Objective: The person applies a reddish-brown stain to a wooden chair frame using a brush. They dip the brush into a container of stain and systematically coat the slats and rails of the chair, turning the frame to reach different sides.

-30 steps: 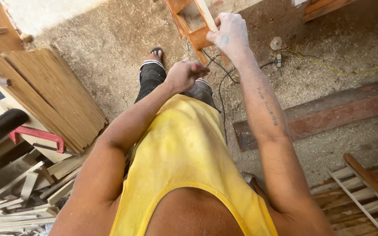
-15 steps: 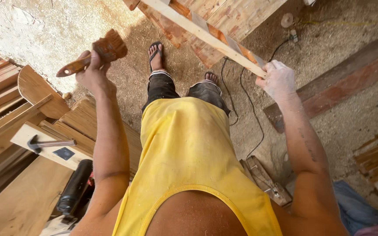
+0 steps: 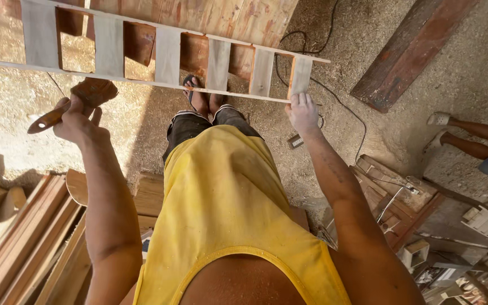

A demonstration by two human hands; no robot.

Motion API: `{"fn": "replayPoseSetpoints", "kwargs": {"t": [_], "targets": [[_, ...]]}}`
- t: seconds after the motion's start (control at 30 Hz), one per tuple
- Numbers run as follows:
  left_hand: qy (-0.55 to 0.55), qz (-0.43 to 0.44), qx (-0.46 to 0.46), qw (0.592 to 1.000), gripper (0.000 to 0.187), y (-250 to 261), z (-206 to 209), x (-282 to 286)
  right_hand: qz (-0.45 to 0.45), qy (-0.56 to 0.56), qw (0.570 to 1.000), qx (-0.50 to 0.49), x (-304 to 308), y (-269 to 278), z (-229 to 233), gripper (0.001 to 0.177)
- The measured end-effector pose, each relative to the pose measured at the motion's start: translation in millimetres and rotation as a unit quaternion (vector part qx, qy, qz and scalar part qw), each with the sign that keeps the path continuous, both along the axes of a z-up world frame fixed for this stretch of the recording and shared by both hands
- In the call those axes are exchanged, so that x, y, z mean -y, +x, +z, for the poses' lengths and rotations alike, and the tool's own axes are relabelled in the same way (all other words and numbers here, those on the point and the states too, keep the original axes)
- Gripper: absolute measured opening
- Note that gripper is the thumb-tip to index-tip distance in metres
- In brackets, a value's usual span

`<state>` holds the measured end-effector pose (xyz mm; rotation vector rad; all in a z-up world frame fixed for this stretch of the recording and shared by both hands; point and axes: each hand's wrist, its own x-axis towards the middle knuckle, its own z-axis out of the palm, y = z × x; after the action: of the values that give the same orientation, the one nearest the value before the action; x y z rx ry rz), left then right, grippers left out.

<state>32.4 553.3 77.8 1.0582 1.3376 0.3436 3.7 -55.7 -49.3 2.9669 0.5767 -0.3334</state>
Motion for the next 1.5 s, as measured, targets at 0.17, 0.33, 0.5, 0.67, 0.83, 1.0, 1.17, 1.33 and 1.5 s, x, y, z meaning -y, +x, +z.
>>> {"fn": "replayPoseSetpoints", "kwargs": {"t": [0.17, 0.33, 0.5, 0.67, 0.83, 1.0, 1.17, 1.33, 1.5], "targets": [[0.111, -0.030, 0.042, 0.992, 0.037, 42.0, 20.9, -7.8, -0.042, 0.025, 0.999, 0.005, -39.3, 17.0, -9.9, 0.039], [0.170, -0.125, 0.168, 0.963, 0.033, 56.9, 33.1, 34.7, -0.054, 0.047, 0.997, 0.017, -79.9, 49.6, -15.7, 0.035], [0.172, -0.192, 0.223, 0.940, 0.030, 91.2, 3.1, 70.4, -0.072, 0.080, 0.994, 0.037, -103.4, 85.6, 6.3, 0.035], [0.165, -0.253, 0.256, 0.918, 0.026, 132.2, -39.4, 97.7, -0.177, 0.223, 0.954, -0.094, -133.2, 89.8, 57.4, 0.042], [0.285, -0.375, 0.254, 0.845, 0.019, 171.1, -24.2, 117.1, -0.274, 0.328, 0.904, -0.025, -192.2, 108.0, 76.1, 0.055], [0.080, -0.347, 0.175, 0.918, 0.017, 201.5, -7.6, 58.8, -0.275, 0.112, 0.951, -0.089, -241.4, 156.9, 51.5, 0.092], [-0.022, -0.371, 0.066, 0.926, 0.013, 166.8, -9.5, 14.3, -0.433, 0.171, 0.874, -0.142, -261.8, 159.9, 63.6, 0.091], [-0.073, -0.394, 0.089, 0.912, 0.016, 160.1, -42.9, 24.7, -0.471, 0.173, 0.853, -0.141, -257.1, 158.4, 70.1, 0.095], [-0.092, -0.408, 0.121, 0.900, 0.011, 162.6, -69.6, 21.8, -0.491, 0.143, 0.837, -0.195, -260.0, 161.5, 60.5, 0.095]]}}
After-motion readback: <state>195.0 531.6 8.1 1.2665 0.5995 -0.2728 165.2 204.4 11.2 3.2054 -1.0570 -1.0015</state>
